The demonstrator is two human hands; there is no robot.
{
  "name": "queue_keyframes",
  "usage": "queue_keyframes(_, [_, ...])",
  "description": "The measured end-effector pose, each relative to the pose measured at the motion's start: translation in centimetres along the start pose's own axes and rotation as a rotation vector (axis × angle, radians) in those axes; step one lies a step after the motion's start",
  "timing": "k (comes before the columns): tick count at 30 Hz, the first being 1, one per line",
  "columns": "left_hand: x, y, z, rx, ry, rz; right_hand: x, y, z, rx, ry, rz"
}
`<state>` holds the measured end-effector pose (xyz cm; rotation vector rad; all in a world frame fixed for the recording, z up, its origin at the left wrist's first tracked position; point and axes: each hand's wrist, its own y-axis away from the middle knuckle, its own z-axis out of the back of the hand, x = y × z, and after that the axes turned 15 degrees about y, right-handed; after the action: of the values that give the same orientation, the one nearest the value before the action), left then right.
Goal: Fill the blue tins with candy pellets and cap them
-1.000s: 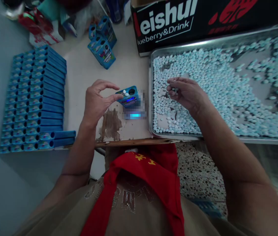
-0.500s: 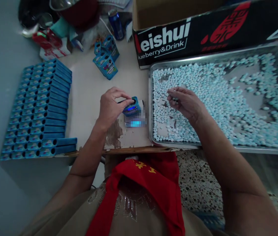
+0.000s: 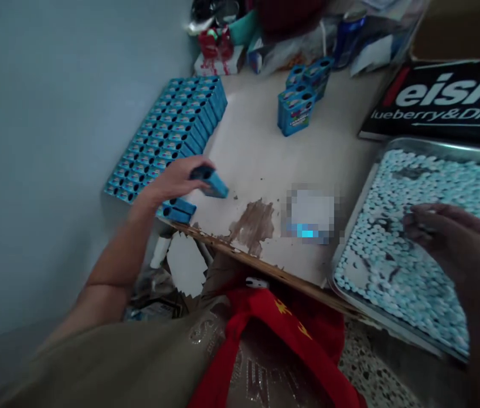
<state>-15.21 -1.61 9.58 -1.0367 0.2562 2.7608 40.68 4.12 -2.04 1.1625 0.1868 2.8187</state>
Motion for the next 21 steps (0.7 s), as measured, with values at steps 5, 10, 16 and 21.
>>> queue_keyframes(5, [6.0,6.3,5.2,0.068,-0.022,0.123,3.0,-0.6,-0.4,-0.082,0.441,0.087])
queue_keyframes(10, [7.3,8.2,3.3,0.029,-0.045,-0.021,11.6,-5.3,-2.6,-0.081,0.441,0.407])
queue_keyframes(16, [7.2,9.0,-1.5,-0.278,-0.234,-0.083,20.9,-17.1,-10.2,-0.105,0.576,0.628])
queue_keyframes(21, [7.9,8.6,-1.9,-0.362,-0.173,-0.090,22.8,-22.4,-12.6,-0.005,0.659,0.547])
